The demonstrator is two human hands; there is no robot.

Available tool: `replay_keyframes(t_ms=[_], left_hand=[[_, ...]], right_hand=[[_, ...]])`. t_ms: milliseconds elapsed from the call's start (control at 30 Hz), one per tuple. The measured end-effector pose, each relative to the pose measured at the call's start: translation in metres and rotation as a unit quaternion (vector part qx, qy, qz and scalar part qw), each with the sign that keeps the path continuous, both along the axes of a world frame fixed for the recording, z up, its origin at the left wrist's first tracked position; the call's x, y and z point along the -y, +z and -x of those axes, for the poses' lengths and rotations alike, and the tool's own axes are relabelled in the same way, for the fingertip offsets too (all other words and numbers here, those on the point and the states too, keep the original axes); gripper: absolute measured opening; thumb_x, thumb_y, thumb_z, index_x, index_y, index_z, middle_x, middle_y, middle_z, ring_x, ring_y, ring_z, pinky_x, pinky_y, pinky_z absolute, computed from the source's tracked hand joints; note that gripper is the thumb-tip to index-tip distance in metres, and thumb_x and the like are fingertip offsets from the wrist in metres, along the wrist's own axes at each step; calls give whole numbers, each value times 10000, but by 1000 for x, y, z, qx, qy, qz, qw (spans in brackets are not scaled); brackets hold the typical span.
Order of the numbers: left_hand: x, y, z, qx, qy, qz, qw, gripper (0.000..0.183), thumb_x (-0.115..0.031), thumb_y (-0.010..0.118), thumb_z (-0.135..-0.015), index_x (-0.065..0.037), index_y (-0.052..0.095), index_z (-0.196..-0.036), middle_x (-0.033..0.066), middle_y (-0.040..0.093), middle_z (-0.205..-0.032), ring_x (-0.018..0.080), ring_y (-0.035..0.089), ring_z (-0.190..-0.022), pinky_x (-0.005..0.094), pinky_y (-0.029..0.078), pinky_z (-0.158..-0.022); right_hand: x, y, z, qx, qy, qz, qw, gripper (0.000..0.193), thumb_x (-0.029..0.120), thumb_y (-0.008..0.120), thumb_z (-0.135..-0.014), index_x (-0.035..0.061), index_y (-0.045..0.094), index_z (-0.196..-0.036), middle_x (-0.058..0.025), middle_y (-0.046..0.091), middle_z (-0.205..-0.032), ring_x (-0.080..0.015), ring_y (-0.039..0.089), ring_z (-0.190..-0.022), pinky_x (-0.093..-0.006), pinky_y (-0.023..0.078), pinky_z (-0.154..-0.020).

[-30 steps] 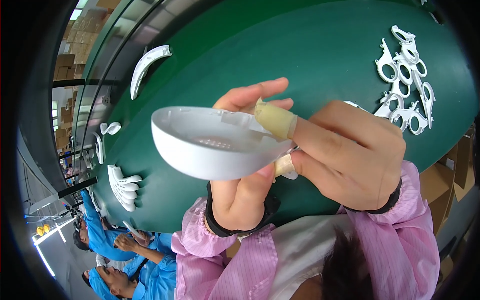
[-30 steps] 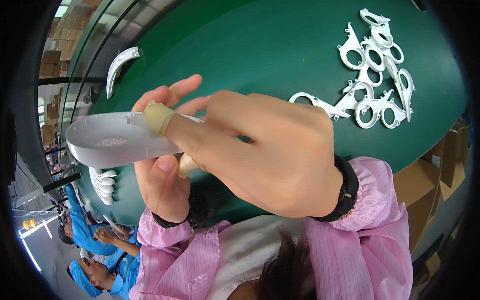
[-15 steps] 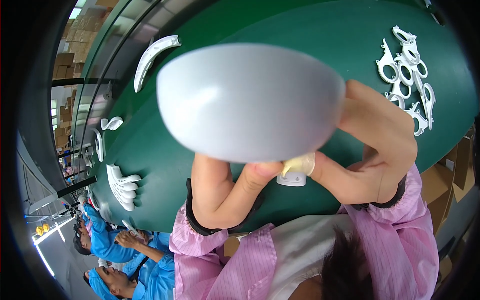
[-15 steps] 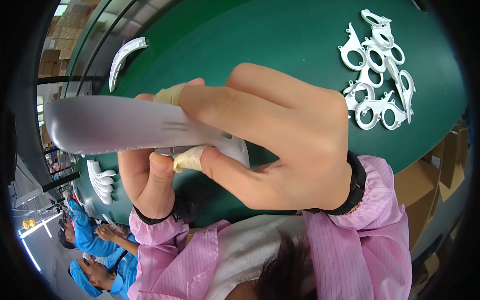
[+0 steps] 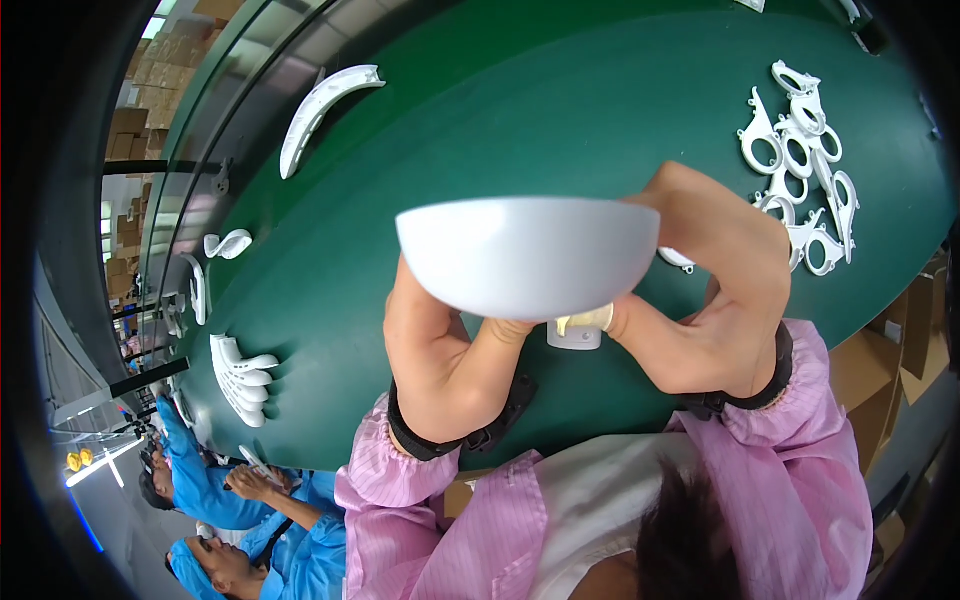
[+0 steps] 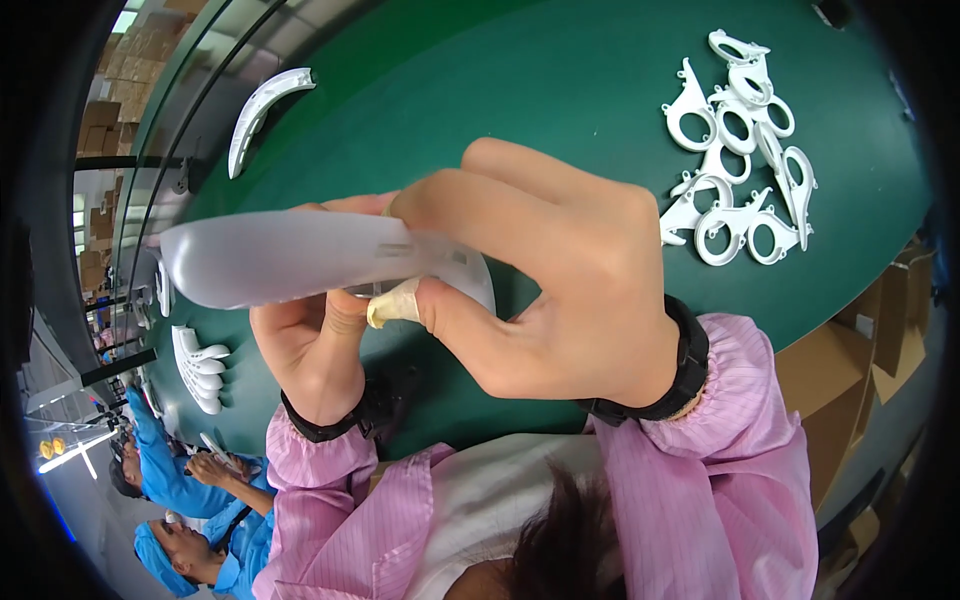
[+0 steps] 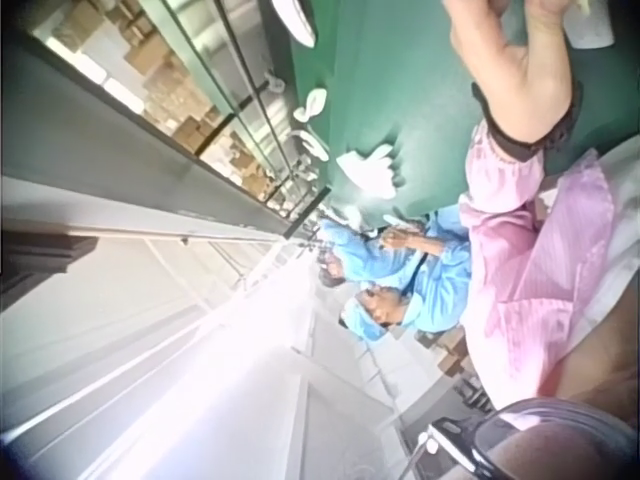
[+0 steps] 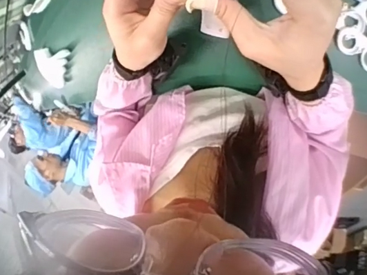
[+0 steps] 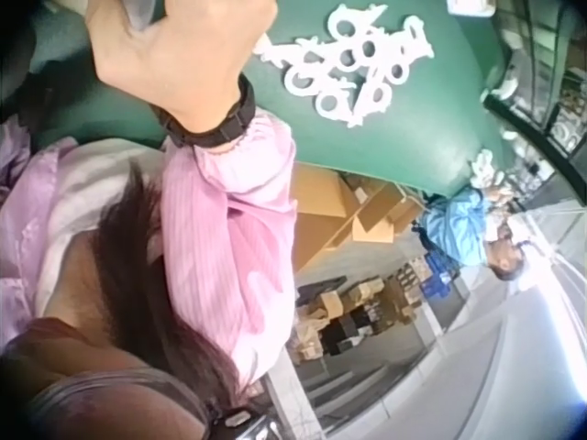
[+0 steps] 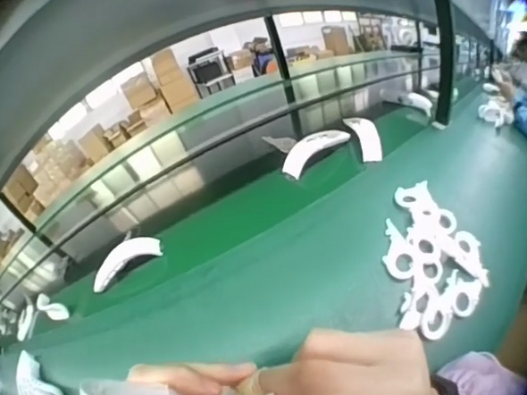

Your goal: Assembling white plastic device housings by applying adhesive filters and joining sections on a factory assembly line.

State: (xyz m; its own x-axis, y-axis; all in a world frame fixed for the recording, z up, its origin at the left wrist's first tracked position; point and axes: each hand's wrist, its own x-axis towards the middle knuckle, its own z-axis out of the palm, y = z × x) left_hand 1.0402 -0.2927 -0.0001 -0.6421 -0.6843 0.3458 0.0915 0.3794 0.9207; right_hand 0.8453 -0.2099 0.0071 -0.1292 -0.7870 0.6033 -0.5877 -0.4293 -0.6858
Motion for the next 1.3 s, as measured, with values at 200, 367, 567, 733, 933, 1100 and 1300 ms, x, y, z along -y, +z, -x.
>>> replay_keyframes(t_ms=[200,367,567,733,933,1100,1300], left_hand=[[-15,9,9,6,27,-77,997,640,-342,550,-1046,64,348,-1498,265,485,-1493,292,549,-1307,392,472,-1058],[-11,16,-4,55,-10,-254,966,799,-451,538,-1030,-13,208,-1612,209,441,-1557,266,524,-1345,360,460,-1075],[13,18,-41,32,57,-287,956,690,-317,552,-1022,-21,263,-1575,213,565,-1375,262,697,-998,375,637,-724],[40,1,-108,-201,103,-393,891,667,-382,424,-1065,-39,229,-1602,233,474,-1498,239,705,-931,374,656,-606],[48,-20,-207,-270,212,-379,859,587,-263,377,-1080,-71,231,-1615,151,369,-1618,229,701,-1055,378,676,-685],[72,-52,-314,-262,278,-338,860,562,-212,376,-1077,-83,260,-1612,127,399,-1606,177,692,-1065,339,663,-702],[37,-29,-418,-203,372,-351,835,520,-176,408,-1067,-50,355,-1569,144,656,-1347,171,730,-982,328,644,-793]], right_hand=[[-1,0,-17,39,-60,16,997,382,99,867,-727,-15,727,-1064,-123,666,-796,-221,671,-675,-322,529,-599],[-3,26,-25,-60,5,-107,992,432,192,752,-891,21,660,-1278,-112,714,-966,-293,685,-685,-354,537,-566],[31,71,61,-243,-64,-242,937,401,380,731,-845,68,770,-1094,-184,748,-889,-376,727,-846,-465,578,-799],[104,55,229,-321,-362,-343,805,752,535,756,-820,84,590,-1398,-230,610,-1342,-384,631,-1199,-438,514,-1014],[148,-5,378,-193,-529,-415,715,1248,674,815,-709,61,208,-1611,-280,389,-1541,-444,434,-1418,-516,400,-1144],[154,-32,415,-150,-468,-304,816,1126,340,827,-759,-114,171,-1554,-341,617,-1307,-446,624,-1225,-434,491,-1053],[140,-5,390,-405,-448,-106,790,542,225,632,-976,3,490,-1449,-247,523,-1461,-409,428,-1402,-445,332,-1184]])
